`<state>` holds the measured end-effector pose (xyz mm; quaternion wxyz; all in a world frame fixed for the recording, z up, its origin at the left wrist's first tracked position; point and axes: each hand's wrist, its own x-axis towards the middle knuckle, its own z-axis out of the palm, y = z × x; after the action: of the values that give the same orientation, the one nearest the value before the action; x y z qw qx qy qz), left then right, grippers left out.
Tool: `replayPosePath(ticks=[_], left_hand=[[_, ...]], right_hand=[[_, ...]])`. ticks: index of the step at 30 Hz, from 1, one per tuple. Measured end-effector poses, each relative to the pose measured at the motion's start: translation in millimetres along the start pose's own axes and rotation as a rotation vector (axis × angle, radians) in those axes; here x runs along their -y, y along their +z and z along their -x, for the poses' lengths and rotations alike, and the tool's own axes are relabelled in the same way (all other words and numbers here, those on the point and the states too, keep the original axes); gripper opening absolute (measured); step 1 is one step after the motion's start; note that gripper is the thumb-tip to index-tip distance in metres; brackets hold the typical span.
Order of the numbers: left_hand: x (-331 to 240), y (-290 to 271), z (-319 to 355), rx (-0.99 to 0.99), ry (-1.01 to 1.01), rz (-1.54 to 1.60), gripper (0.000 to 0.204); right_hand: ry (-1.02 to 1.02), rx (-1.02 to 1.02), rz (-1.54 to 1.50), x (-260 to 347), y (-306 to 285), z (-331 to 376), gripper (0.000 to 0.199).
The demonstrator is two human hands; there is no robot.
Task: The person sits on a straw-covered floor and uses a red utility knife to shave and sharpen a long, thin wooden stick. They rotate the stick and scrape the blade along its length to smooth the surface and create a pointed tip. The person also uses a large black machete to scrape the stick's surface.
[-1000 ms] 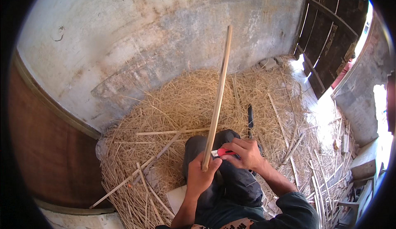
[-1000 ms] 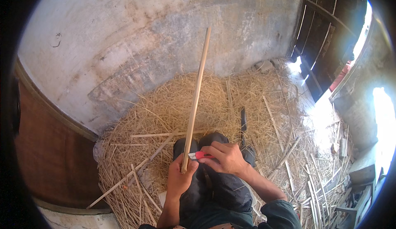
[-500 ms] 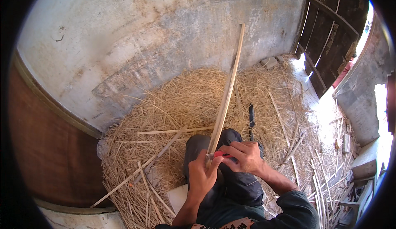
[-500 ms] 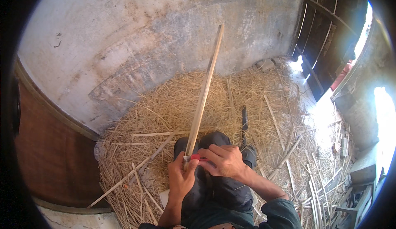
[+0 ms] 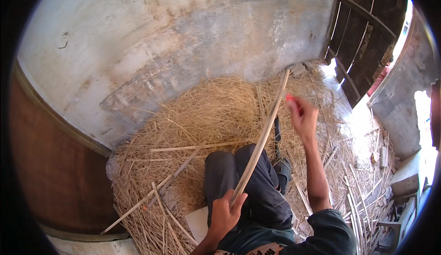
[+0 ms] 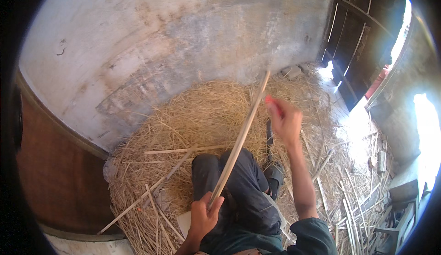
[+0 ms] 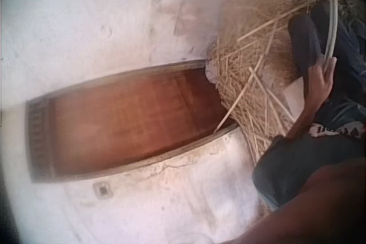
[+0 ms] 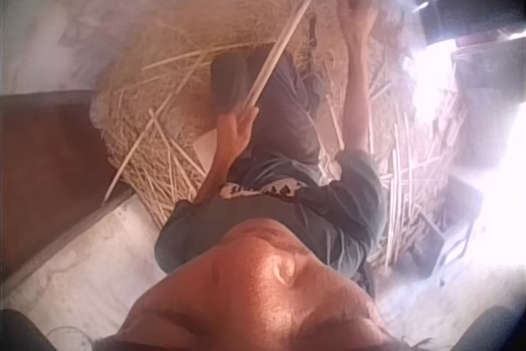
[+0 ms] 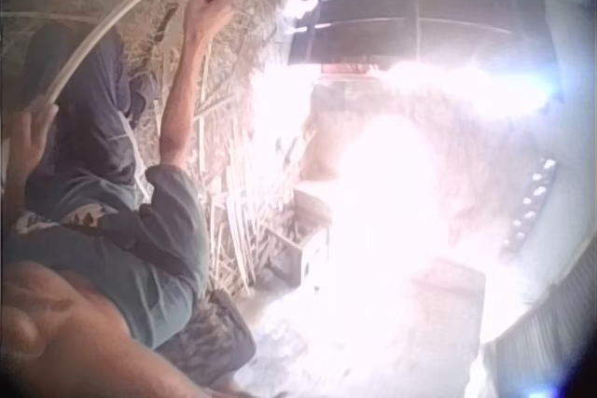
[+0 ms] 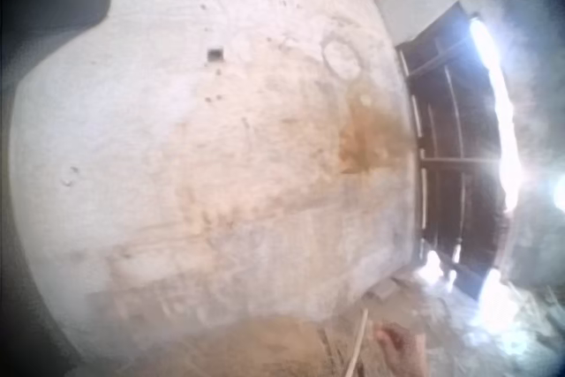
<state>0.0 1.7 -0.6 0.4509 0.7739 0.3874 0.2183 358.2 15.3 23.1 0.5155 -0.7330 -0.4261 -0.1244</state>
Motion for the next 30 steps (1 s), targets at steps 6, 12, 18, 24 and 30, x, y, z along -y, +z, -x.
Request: replayPosePath(ticks=[6, 12, 18, 24, 30], left_hand=[[24.6, -2.0, 4.7, 0.048, -0.112, 0.216, 0.04], [9.2, -3.3, -37.9, 0.029, -0.055, 0.337, 0.031], [-10.4, 0.2, -50.9, 0.015, -0.014, 0.393, 0.031], [-18.1, -4.5, -48.6, 0.024, 0.031, 0.379, 0.041], [-19.7, -4.2, -47.2, -0.02, 0.061, 0.328, 0.042]], right_hand=[[0.119, 0.004, -0.206, -25.1, -6.4, -8.1, 0.033], [-0.284, 0.426, -0.345, 50.7, 14.8, 89.6, 0.024], [-0.468, 0.466, -0.2, 76.8, 11.0, 125.4, 0.028], [-0.491, 0.424, -0.164, 85.0, 4.5, 122.0, 0.029], [-0.53, 0.371, -0.145, 85.2, 4.1, 118.9, 0.03]])
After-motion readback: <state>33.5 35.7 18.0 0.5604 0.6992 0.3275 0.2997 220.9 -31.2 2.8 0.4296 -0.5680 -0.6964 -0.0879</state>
